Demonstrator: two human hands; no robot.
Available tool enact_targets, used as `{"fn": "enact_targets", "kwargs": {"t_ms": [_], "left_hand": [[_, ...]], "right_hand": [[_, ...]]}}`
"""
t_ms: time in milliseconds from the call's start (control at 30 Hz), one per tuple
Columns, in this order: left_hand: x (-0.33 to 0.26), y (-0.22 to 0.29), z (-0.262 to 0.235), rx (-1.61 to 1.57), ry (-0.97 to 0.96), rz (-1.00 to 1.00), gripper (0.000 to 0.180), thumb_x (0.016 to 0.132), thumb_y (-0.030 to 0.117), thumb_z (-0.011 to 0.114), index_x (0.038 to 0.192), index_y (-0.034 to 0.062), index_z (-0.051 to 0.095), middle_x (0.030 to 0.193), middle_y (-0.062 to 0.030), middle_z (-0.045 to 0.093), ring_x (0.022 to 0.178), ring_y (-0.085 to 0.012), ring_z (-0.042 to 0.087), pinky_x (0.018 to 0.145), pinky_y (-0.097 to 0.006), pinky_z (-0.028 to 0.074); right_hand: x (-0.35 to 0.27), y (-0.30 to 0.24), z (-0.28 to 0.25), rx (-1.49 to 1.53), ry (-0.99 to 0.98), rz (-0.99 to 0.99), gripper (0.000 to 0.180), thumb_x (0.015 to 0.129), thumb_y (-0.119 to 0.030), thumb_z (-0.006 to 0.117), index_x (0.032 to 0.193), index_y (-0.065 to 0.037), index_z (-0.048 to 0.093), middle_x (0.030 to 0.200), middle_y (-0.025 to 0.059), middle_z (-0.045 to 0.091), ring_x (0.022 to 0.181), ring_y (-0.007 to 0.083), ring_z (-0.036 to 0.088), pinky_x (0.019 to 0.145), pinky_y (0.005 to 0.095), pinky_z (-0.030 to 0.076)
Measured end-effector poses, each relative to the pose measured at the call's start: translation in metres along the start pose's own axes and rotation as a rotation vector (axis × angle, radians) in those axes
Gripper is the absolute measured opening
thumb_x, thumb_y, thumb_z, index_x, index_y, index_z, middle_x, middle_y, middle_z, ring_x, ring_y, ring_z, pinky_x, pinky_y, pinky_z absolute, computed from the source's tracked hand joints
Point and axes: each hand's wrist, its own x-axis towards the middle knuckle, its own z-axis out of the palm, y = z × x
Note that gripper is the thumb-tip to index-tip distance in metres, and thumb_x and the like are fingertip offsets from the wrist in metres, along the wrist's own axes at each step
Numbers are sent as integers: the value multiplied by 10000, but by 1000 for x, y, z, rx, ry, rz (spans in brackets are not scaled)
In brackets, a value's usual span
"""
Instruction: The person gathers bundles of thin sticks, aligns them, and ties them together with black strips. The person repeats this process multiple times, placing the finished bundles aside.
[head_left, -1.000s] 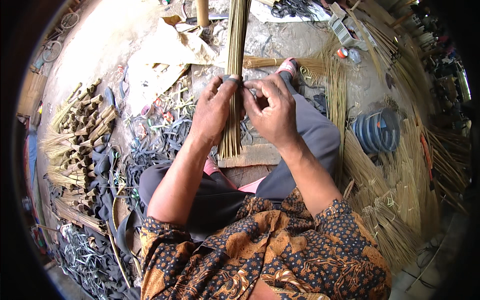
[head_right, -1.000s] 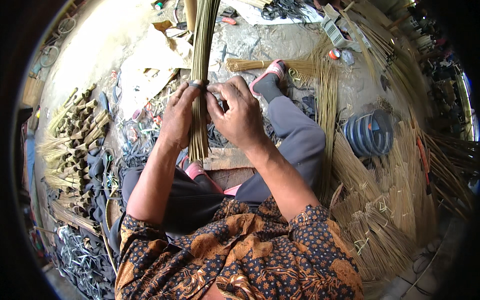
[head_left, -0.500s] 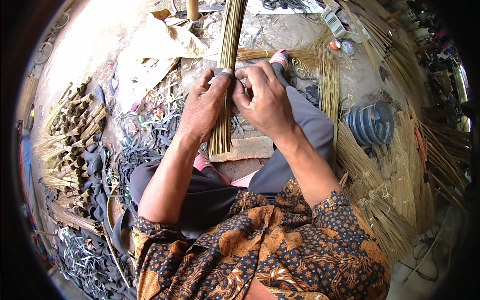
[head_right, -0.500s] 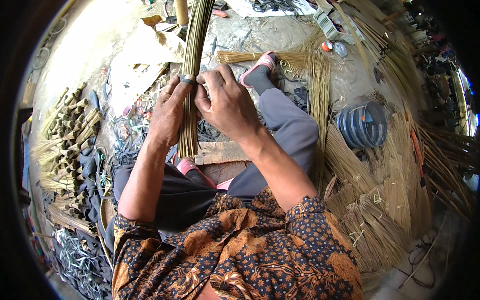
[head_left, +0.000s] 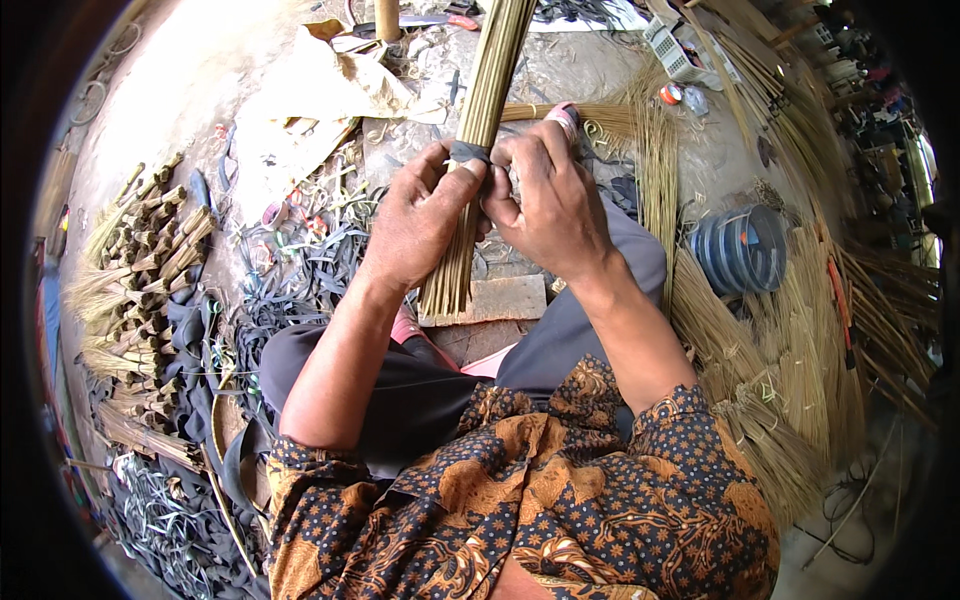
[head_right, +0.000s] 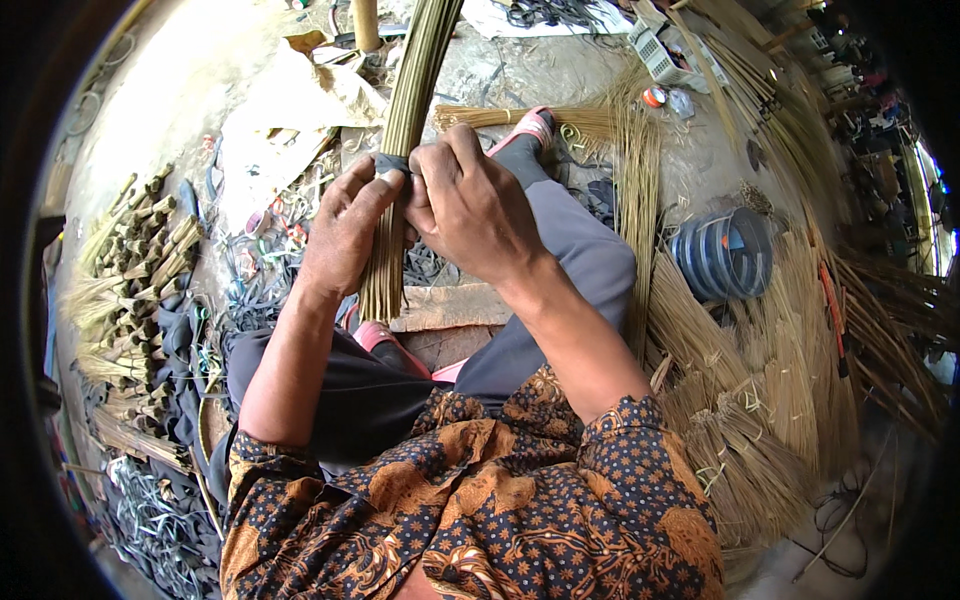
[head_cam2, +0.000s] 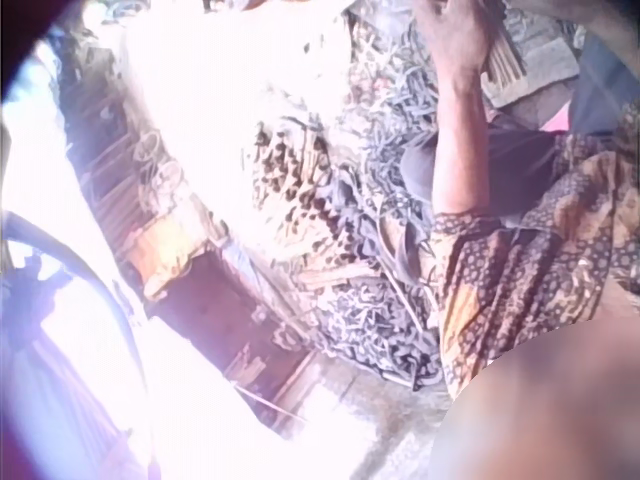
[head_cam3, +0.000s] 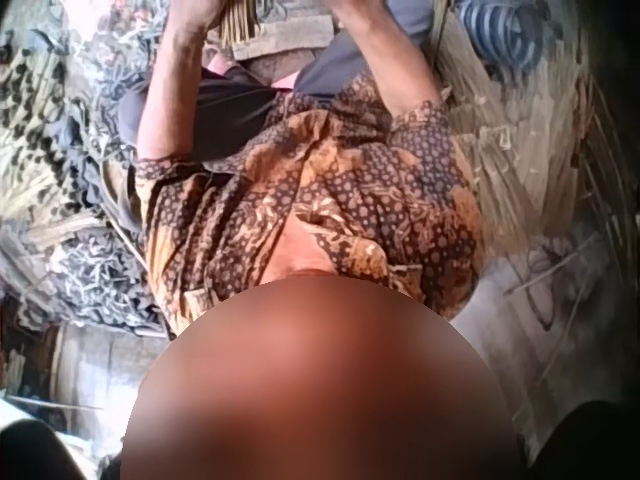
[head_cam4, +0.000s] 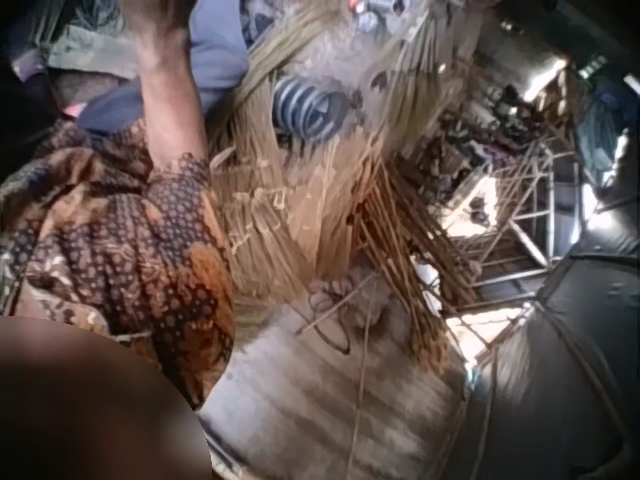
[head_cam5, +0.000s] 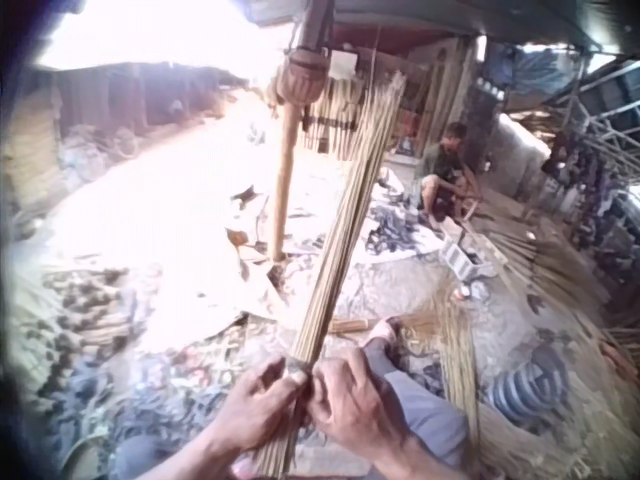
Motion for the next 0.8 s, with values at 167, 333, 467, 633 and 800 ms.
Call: {"fn": "enact_targets", "kwargs": {"t_ms": [167,333,467,633,800], "left_hand": [[2,-5,-5,86,-41,124,374,994,140,645,1315,-33,561,919,-20,638,759,-72,591,670,-240,505],[5,-13,3,125,53,339,536,948,96,662,1419,-32,443,1118,-71,594,1019,-134,572,925,-304,493],[8,-4,7,267,30,417,586,920,111,711,1408,-6,407,1189,-82,550,1111,-176,546,979,-338,475],[17,23,8,-189,150,295,393,969,328,771,1150,20,608,926,-83,676,784,-170,691,709,-323,587],[15,34,8,-388,-155,64,253,1001,280,731,1002,98,556,663,30,451,532,-97,473,502,-261,422]], "right_hand": [[-5,4,2,158,35,54,243,842,16,688,1056,-32,584,969,123,531,753,276,633,643,392,565],[-27,-8,0,982,-129,616,542,1000,-89,630,1488,4,414,1213,101,585,971,143,638,828,308,564],[-45,-39,9,1302,-279,666,598,948,-155,713,1450,5,429,1139,70,621,1060,169,637,912,337,542],[-59,-62,20,695,-328,805,302,891,-238,808,1001,-20,630,751,59,633,697,171,648,669,348,541],[-70,-47,8,1554,-650,870,201,926,-129,746,881,-41,571,658,23,567,530,98,543,499,287,455]]}}
